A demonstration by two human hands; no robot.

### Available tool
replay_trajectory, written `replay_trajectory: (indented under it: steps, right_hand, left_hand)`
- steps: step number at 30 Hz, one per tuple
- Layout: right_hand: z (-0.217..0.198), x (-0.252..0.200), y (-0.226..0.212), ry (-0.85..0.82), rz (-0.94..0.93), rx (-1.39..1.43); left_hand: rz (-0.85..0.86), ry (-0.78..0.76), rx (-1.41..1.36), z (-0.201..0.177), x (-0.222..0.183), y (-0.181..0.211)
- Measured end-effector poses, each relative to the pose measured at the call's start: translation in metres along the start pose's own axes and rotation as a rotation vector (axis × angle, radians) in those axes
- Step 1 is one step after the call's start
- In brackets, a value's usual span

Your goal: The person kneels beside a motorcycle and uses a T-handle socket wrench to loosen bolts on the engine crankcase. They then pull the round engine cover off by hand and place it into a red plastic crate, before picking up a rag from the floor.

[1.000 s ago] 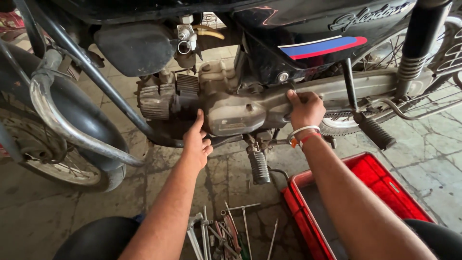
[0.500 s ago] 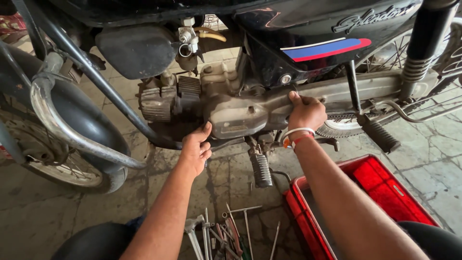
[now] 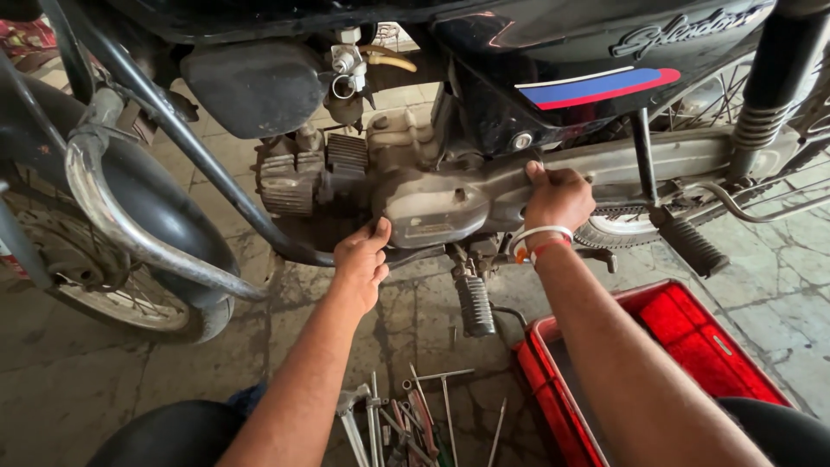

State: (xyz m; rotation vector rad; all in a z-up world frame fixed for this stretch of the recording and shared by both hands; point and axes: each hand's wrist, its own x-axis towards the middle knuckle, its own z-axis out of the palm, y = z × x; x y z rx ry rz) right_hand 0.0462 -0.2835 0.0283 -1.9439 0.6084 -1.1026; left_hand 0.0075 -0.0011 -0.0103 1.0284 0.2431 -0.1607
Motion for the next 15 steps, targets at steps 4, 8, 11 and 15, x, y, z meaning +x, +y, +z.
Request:
replay_trajectory:
  steps: [4, 8, 11, 15]
  right_hand:
    - [-0.004, -0.003, -0.002, 0.012, -0.031, -0.01]
    - [0.003, -0.005, 0.003, -0.015, -0.015, 0.015]
    - [0.007, -0.043, -0.007, 0.152, -0.182, 0.009]
    - [-0.019, -0.134, -0.049, -0.168, -0.473, 0.216]
  left_hand:
    - [-0.01, 0.015, 0.048, -0.003, 0.002, -0.001]
    - [0.035, -0.039, 0.062, -0.002, 0.0, -0.001]
    - [0.026, -0.025, 0.093, 0.001, -0.007, 0.005]
    - [0.011, -0.009, 0.147, 0.003, -0.009, 0.01]
